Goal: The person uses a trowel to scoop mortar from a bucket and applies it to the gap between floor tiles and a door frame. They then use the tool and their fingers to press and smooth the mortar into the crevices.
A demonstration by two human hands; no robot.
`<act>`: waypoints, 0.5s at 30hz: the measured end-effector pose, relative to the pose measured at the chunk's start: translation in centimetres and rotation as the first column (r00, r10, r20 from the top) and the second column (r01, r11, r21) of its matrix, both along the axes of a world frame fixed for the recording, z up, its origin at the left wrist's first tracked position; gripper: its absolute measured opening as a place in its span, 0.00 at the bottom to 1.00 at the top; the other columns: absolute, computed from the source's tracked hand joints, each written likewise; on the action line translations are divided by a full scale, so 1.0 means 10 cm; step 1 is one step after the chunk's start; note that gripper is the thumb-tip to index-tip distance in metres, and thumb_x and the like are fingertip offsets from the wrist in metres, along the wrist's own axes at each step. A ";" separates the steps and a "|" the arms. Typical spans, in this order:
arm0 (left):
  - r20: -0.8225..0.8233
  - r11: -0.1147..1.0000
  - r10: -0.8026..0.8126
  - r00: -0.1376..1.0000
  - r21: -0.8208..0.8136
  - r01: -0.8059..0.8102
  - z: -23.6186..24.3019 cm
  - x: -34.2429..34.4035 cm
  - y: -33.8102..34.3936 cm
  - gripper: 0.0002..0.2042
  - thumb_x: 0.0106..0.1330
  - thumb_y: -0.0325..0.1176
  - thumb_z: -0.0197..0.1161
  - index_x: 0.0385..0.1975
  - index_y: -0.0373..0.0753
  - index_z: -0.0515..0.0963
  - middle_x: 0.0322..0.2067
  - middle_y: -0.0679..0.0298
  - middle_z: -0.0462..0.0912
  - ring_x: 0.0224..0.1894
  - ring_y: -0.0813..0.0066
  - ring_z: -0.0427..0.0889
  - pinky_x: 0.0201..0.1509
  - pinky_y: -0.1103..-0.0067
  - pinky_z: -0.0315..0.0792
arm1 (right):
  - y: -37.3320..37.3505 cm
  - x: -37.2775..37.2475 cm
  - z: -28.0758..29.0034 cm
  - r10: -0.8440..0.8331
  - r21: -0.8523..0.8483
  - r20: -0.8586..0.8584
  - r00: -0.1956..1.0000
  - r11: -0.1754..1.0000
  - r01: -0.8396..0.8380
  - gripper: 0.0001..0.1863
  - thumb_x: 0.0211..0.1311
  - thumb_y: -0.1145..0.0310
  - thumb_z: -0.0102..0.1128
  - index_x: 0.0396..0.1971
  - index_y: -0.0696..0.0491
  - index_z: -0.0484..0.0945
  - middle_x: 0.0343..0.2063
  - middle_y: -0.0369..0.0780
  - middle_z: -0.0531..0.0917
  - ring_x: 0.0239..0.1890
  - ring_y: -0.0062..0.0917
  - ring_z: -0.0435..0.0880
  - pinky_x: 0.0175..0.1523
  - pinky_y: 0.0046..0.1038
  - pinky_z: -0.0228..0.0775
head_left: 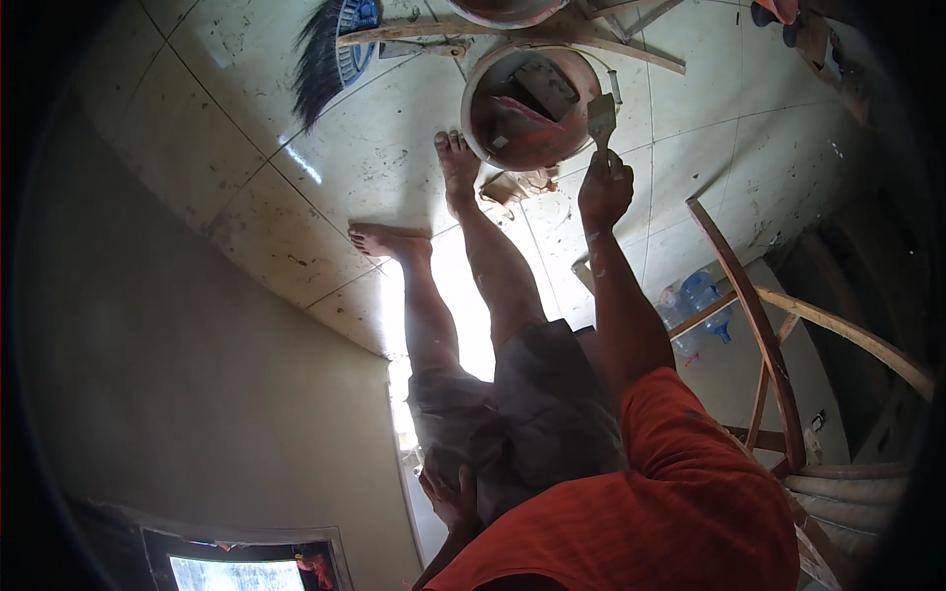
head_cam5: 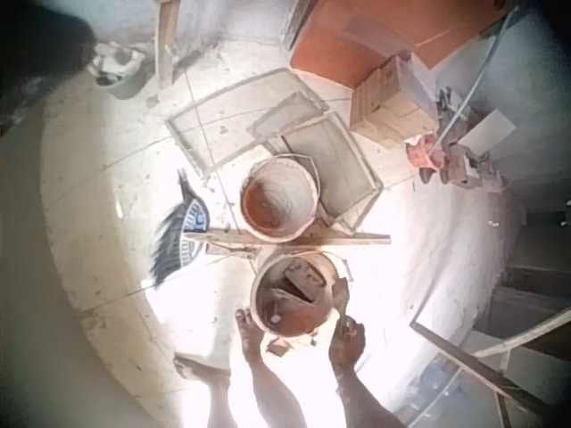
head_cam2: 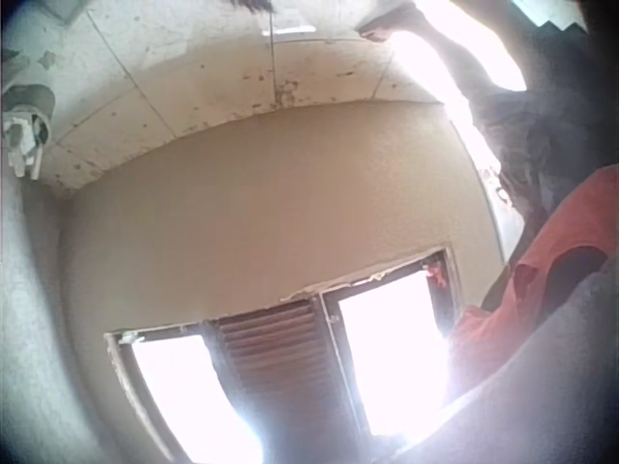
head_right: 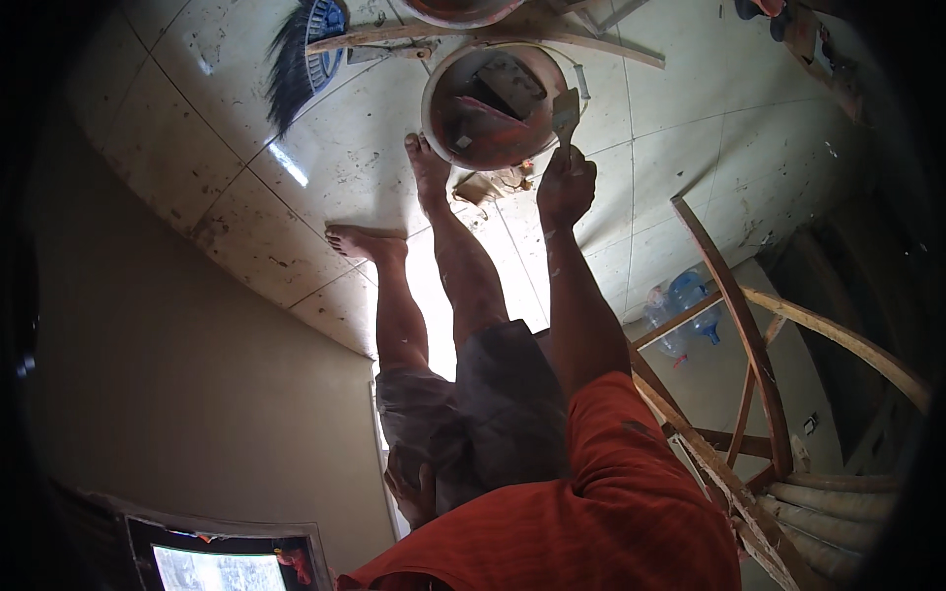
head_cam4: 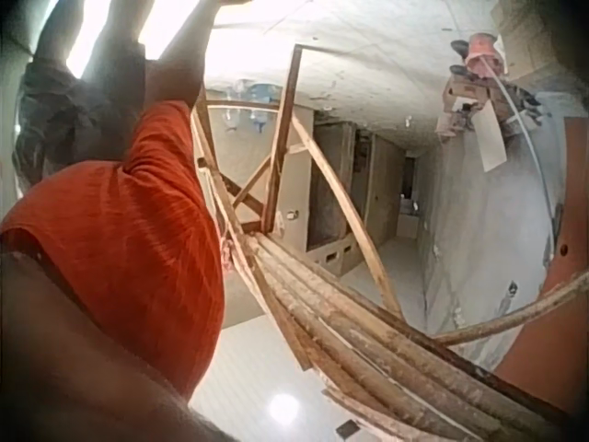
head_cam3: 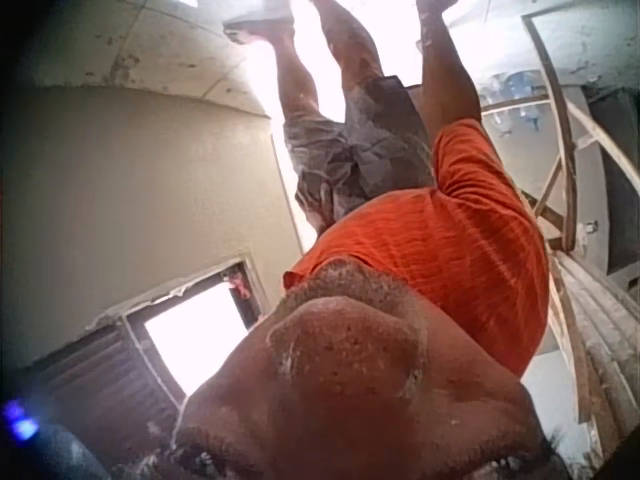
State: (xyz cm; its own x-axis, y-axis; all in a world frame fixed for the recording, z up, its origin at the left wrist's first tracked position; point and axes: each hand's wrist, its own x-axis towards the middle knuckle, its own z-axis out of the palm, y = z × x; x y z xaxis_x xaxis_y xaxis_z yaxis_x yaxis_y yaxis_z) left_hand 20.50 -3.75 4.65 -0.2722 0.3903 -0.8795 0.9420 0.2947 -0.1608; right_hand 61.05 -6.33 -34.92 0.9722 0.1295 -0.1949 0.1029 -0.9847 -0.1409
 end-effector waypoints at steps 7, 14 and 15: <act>0.024 1.000 0.004 1.000 0.009 -0.005 -0.03 0.01 0.05 0.36 0.63 0.40 0.69 0.72 0.45 0.65 0.62 0.48 0.71 0.67 0.42 0.68 0.68 0.52 0.67 | -0.33 0.26 -0.38 0.189 -0.050 -0.201 0.961 0.978 -0.203 0.19 0.69 0.53 0.58 0.39 0.54 0.87 0.34 0.54 0.85 0.38 0.50 0.87 0.44 0.48 0.78; -0.039 0.999 0.031 0.999 -0.021 -0.031 0.00 0.12 0.16 0.36 0.62 0.41 0.70 0.71 0.47 0.65 0.62 0.49 0.71 0.67 0.44 0.69 0.68 0.52 0.67 | -0.26 0.25 -0.18 0.116 -0.008 -0.358 0.926 0.992 -0.127 0.19 0.61 0.54 0.63 0.40 0.54 0.88 0.33 0.53 0.88 0.38 0.48 0.88 0.43 0.46 0.80; -0.029 1.000 0.024 0.999 -0.010 -0.024 0.07 0.15 0.18 0.36 0.62 0.41 0.70 0.71 0.47 0.65 0.62 0.49 0.71 0.67 0.44 0.69 0.68 0.52 0.67 | -0.28 0.20 -0.08 0.167 -0.051 -0.325 0.931 0.980 -0.194 0.17 0.62 0.55 0.63 0.37 0.54 0.87 0.31 0.52 0.87 0.36 0.48 0.88 0.42 0.46 0.80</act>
